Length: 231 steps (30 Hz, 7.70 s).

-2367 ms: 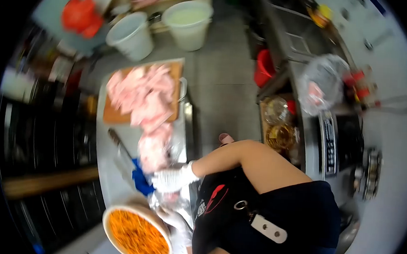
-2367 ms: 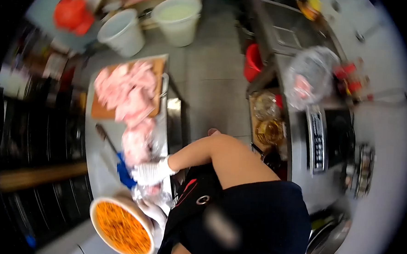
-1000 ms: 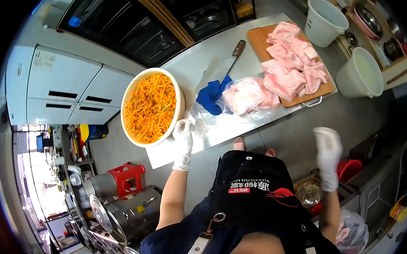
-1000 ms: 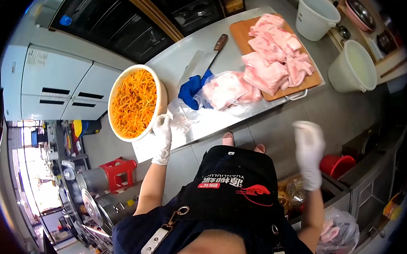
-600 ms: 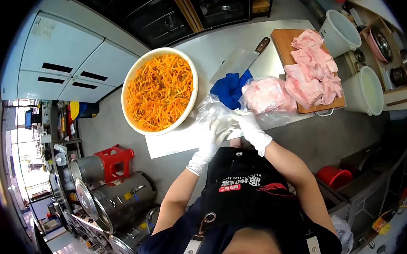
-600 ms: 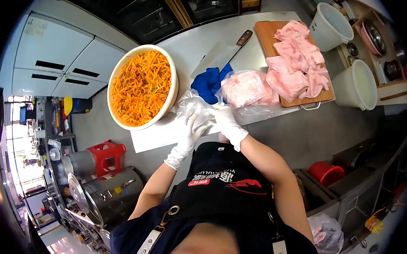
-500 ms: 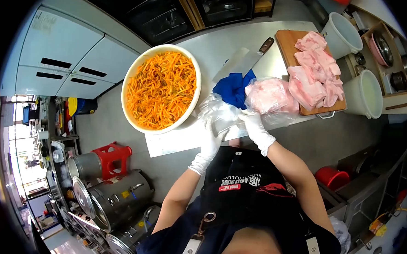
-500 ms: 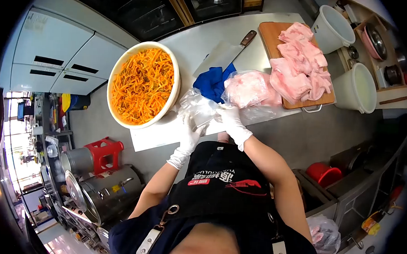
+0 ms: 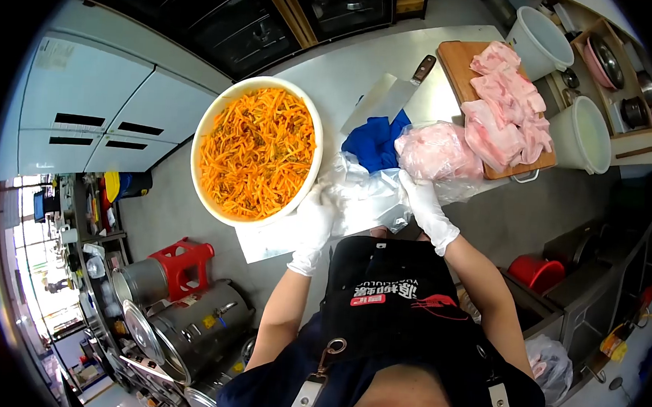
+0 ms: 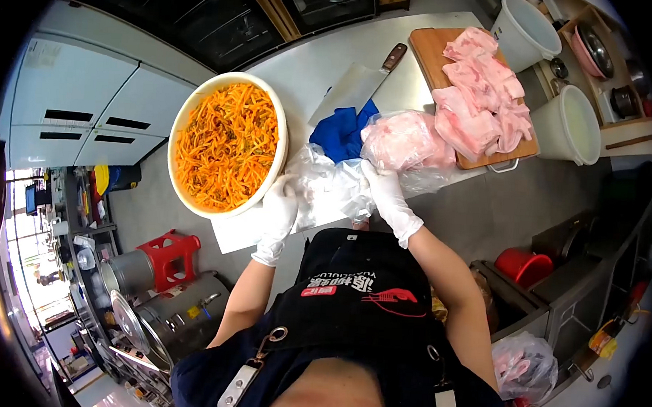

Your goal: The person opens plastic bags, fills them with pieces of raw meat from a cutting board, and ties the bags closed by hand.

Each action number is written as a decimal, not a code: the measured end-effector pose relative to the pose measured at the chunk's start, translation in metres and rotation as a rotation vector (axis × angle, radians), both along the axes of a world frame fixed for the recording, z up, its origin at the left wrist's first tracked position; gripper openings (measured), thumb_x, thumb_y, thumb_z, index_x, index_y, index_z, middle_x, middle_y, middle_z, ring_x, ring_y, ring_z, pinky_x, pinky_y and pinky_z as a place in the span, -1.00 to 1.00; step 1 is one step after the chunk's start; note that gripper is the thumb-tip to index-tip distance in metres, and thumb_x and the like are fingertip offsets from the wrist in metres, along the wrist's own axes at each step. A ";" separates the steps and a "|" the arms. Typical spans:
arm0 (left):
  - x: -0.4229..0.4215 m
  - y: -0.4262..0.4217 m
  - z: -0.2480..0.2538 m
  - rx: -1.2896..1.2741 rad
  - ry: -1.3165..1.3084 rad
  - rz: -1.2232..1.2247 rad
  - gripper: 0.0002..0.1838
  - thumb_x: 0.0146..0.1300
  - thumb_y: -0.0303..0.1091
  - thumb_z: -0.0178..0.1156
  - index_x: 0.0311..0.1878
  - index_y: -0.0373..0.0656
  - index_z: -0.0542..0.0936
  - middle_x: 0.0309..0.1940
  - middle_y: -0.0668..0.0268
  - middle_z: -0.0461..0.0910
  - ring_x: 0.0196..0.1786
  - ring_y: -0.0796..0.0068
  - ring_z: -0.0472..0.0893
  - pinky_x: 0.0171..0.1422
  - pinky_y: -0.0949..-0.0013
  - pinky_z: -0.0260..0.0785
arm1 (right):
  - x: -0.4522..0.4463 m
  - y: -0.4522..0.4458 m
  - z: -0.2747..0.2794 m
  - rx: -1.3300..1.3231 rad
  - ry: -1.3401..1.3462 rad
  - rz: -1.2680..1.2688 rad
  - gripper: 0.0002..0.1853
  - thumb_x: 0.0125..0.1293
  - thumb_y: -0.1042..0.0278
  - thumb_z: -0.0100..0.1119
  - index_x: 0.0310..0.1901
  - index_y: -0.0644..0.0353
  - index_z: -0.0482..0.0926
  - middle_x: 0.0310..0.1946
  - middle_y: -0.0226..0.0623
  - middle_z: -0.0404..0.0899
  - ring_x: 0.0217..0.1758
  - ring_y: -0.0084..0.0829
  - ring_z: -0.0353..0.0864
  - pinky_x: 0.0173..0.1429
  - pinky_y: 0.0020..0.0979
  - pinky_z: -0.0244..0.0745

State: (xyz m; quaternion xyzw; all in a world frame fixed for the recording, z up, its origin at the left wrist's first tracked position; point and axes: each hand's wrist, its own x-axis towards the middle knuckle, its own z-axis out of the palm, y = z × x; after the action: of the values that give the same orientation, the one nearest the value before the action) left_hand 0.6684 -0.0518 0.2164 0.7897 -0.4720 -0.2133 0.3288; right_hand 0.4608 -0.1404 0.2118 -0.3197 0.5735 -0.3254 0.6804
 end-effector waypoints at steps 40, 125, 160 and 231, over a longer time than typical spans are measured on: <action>0.002 0.094 -0.021 -0.004 -0.461 -0.111 -0.47 0.03 0.00 0.31 0.06 -0.03 0.56 -0.16 0.17 0.60 -0.12 0.07 0.60 -0.03 0.18 0.45 | 0.142 -0.061 -0.042 -1.527 1.268 1.160 -0.65 0.26 0.13 0.00 -0.05 0.14 0.60 -0.10 -0.31 0.53 0.09 -0.26 0.38 0.22 0.00 0.14; -0.155 0.020 0.045 0.045 1.356 0.181 -0.88 0.27 -0.43 0.18 -0.17 -0.26 0.58 -0.45 0.34 0.57 -0.47 0.59 0.49 -0.41 0.57 0.30 | -0.086 0.052 0.042 -0.157 -0.214 0.333 -0.89 0.22 0.54 0.20 -0.23 0.33 0.53 -0.37 -0.41 0.60 -0.33 -0.65 0.55 -0.20 -0.62 0.43; -0.157 -0.013 0.055 0.032 1.347 0.038 -0.81 0.24 -0.48 0.20 -0.14 -0.38 0.55 -0.34 0.23 0.62 -0.39 0.57 0.52 -0.28 0.57 0.36 | -0.105 0.026 0.053 0.206 -0.514 0.045 -0.95 0.22 0.55 0.09 -0.36 0.30 0.54 -0.40 -0.25 0.58 -0.34 -0.44 0.56 -0.14 -0.45 0.44; -0.152 -0.005 0.061 0.034 1.121 0.061 -0.79 0.27 -0.40 0.19 -0.09 -0.30 0.60 -0.38 0.33 0.61 -0.39 0.65 0.50 -0.29 0.61 0.33 | -0.085 0.028 0.058 -0.163 -0.185 0.174 -0.90 0.24 0.44 0.21 -0.33 0.29 0.64 -0.50 -0.54 0.54 -0.51 -0.77 0.36 -0.42 -0.67 0.25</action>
State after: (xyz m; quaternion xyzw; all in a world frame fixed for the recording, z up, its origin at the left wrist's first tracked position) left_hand 0.5160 -0.0572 0.2774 0.5739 -0.1985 -0.5984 0.5226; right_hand 0.3754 -0.1128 0.2698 -0.3911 0.4502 -0.3386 0.7278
